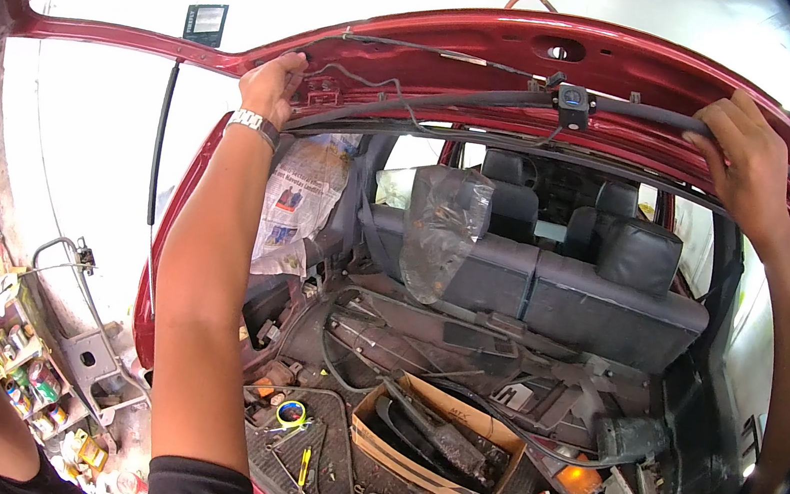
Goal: Installing and snapping into place the interior plastic trim panels on the rear hatch of an SUV.
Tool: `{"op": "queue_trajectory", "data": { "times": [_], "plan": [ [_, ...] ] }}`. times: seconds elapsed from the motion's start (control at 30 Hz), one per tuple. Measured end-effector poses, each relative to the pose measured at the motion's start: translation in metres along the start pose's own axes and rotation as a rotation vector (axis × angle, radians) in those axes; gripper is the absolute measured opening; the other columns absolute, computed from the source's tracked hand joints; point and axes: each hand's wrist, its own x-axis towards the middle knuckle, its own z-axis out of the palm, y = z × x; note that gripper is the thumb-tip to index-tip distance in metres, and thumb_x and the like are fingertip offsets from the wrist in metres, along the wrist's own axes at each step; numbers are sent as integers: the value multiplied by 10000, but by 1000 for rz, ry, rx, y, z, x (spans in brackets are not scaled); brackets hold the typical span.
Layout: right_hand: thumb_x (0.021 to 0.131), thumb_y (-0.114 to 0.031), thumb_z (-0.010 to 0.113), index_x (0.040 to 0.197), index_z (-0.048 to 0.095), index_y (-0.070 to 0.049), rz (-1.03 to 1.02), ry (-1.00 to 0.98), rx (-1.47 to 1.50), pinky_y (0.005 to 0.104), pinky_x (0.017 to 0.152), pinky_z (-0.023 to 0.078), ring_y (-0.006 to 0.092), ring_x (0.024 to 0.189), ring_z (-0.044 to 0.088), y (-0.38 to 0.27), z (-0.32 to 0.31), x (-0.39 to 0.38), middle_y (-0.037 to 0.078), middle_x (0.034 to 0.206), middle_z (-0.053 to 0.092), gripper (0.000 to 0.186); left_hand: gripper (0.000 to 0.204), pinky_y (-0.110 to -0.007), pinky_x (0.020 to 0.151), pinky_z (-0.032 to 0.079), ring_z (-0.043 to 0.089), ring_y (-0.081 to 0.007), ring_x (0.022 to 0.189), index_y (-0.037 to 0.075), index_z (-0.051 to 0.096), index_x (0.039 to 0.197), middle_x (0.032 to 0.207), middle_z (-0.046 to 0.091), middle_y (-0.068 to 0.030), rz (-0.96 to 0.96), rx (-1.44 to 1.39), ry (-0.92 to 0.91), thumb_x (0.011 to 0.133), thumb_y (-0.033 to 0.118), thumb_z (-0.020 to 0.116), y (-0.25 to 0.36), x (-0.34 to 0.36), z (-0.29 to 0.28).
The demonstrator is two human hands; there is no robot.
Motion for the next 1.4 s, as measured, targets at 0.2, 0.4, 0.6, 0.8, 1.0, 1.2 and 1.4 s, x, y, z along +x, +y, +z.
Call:
{"op": "queue_trajectory", "data": {
  "times": [0.2, 0.4, 0.6, 0.8, 1.0, 1.2, 1.4],
  "plan": [
    [804, -72, 786, 931, 620, -39, -7, 9, -15, 452, 701, 484, 329, 836, 591, 0, -3, 1, 100, 854, 604, 212, 238, -354, 967, 554, 705, -269, 1093, -119, 685, 1122, 1127, 722, -197, -5, -178, -120, 889, -72, 699, -9, 14, -14],
    [808, -72, 784, 933, 617, -36, 11, -5, -38, 454, 710, 488, 332, 847, 600, 2, -1, -2, 106, 855, 601, 211, 410, -284, 951, 521, 679, -201, 1089, -113, 683, 1234, 1213, 726, -179, 224, 233, -88, 853, -12, 797, -16, -6, -4],
    [812, -76, 785, 944, 623, -32, -6, -24, -39, 454, 714, 486, 337, 845, 603, 5, 0, -3, 113, 861, 601, 213, 284, -296, 811, 576, 748, -181, 869, -82, 740, 1088, 1029, 787, -155, 483, 576, 5, 872, 82, 824, -14, -30, 7],
    [822, -79, 787, 963, 631, -29, 16, -55, -65, 450, 722, 484, 339, 854, 606, 10, 0, -6, 122, 882, 602, 216, 171, -356, 734, 578, 767, -251, 790, -3, 777, 981, 921, 790, -159, 1006, 842, -37, 905, 148, 795, -20, 5, -20],
    [840, -73, 780, 985, 635, -19, 41, -90, -63, 447, 735, 477, 347, 864, 606, 8, -2, -4, 137, 903, 594, 212, 184, -382, 710, 567, 742, -321, 756, 33, 793, 942, 873, 763, -173, 1231, 1082, 39, 908, 214, 792, -11, 14, -30],
    [843, -51, 772, 991, 631, -8, 16, -97, -79, 446, 738, 470, 349, 856, 601, 9, -2, 2, 151, 902, 576, 209, 190, -329, 760, 592, 780, -214, 808, -3, 778, 914, 916, 796, -138, 1021, 672, 41, 893, 182, 818, -25, 20, -29],
    [847, -35, 763, 992, 622, 9, 19, -120, -91, 439, 742, 467, 337, 839, 597, 12, -1, 0, 155, 897, 563, 207, 210, -342, 735, 582, 767, -271, 772, -11, 777, 931, 928, 788, -161, 1091, 936, -31, 884, 189, 822, -18, 11, -20]
  ]
}}
